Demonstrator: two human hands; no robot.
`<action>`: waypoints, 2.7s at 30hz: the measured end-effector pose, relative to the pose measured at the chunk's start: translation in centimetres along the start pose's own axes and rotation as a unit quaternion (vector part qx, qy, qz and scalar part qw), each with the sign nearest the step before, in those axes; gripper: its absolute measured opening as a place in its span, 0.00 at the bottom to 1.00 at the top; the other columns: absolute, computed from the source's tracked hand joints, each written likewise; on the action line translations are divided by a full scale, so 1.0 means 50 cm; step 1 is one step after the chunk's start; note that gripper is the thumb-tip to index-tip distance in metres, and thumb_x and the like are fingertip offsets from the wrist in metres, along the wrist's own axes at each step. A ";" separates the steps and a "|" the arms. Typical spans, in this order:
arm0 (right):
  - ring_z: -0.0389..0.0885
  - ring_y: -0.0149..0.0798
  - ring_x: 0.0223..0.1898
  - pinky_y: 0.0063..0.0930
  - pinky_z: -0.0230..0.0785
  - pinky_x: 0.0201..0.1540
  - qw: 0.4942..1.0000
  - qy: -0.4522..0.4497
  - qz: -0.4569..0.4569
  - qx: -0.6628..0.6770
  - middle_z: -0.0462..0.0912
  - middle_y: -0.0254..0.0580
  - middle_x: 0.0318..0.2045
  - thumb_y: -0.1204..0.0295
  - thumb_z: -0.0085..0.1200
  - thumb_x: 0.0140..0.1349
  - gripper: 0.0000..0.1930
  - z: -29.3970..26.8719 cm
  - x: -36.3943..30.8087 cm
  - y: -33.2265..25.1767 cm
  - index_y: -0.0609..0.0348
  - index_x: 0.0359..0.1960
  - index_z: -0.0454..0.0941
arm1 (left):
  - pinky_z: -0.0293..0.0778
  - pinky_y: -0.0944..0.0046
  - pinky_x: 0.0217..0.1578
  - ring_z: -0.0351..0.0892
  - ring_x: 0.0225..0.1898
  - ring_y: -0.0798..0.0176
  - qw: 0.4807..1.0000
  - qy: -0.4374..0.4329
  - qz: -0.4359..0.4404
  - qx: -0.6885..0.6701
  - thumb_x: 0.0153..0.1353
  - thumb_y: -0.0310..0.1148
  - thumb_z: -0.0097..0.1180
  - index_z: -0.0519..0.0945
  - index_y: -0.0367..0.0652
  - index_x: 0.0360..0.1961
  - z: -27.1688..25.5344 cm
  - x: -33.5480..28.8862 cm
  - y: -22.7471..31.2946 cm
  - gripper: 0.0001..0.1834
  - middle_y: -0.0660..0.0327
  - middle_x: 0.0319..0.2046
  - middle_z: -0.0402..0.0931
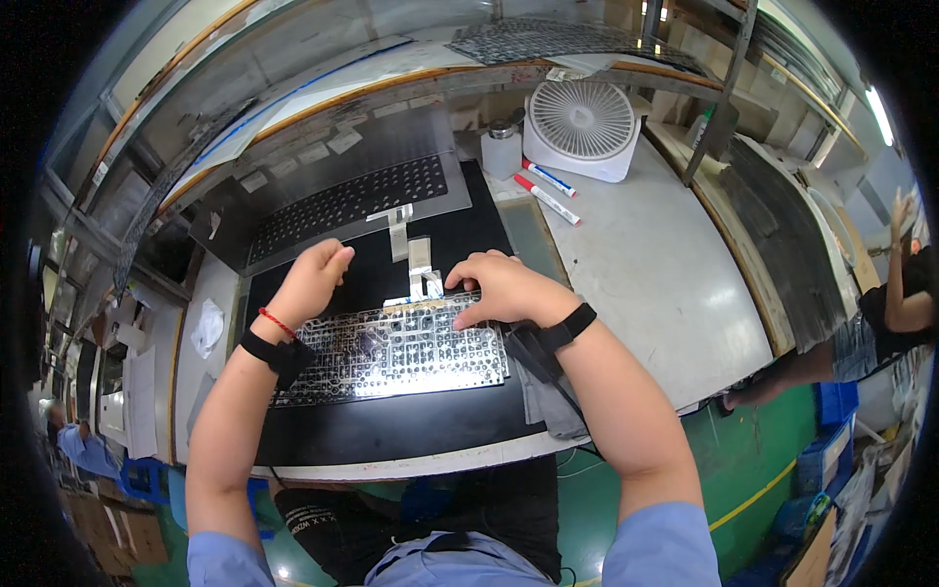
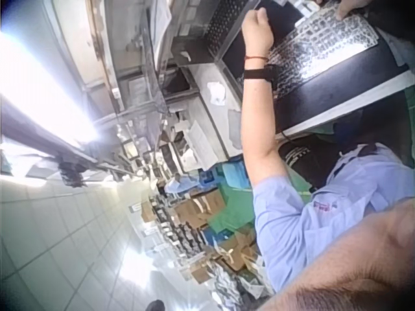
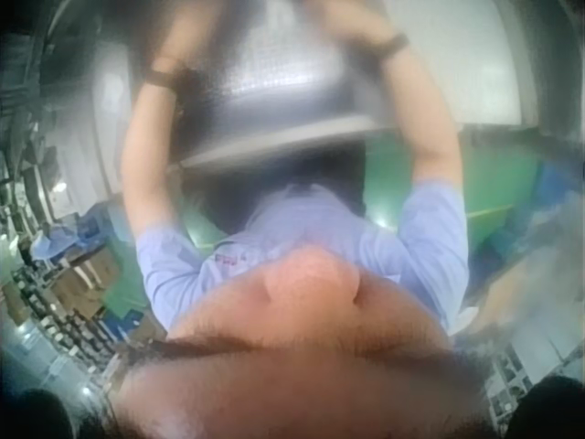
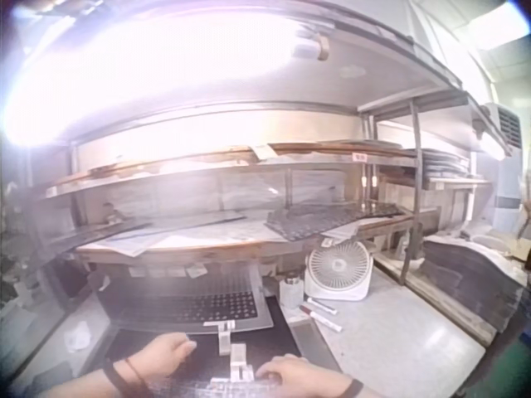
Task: Inspect several keyboard base and membrane layers at a factory workstation.
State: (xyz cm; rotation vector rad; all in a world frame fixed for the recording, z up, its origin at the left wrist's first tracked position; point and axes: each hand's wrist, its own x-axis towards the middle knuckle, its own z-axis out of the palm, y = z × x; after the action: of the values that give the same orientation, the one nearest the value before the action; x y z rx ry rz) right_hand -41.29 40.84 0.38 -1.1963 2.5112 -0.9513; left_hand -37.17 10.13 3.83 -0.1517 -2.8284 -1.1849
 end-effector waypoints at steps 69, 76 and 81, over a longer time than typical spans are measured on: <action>0.74 0.41 0.47 0.35 0.64 0.52 1.000 -0.008 0.012 0.010 0.79 0.35 0.37 0.59 0.76 0.42 0.28 0.001 0.004 0.007 0.51 0.47 0.83 | 0.65 0.69 0.33 0.69 0.31 0.70 0.989 0.110 0.020 0.092 0.59 0.20 0.56 0.76 0.35 0.34 -0.362 -0.392 -0.088 0.02 0.63 0.27 0.69; 0.73 0.41 0.45 0.34 0.65 0.50 1.000 0.000 0.003 0.014 0.78 0.35 0.36 0.59 0.76 0.42 0.27 0.003 0.004 0.010 0.50 0.46 0.83 | 0.64 0.67 0.32 0.70 0.29 0.66 0.969 0.125 -0.138 0.160 0.62 0.27 0.55 0.75 0.34 0.28 -0.426 -0.773 -0.140 0.08 0.61 0.25 0.71; 0.74 0.42 0.44 0.34 0.67 0.49 1.000 0.005 0.006 0.016 0.79 0.38 0.36 0.63 0.76 0.42 0.26 -0.001 0.000 0.000 0.55 0.45 0.82 | 0.66 0.67 0.30 0.71 0.28 0.68 0.910 0.176 -0.371 0.064 0.66 0.33 0.53 0.73 0.35 0.23 -0.451 -1.136 -0.248 0.15 0.61 0.23 0.72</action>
State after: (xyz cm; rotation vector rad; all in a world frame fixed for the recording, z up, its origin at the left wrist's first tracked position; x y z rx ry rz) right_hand -41.30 40.87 0.39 -1.1677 2.4987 -0.9935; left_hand 18.35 -18.21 4.96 1.1146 -2.6546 -0.9540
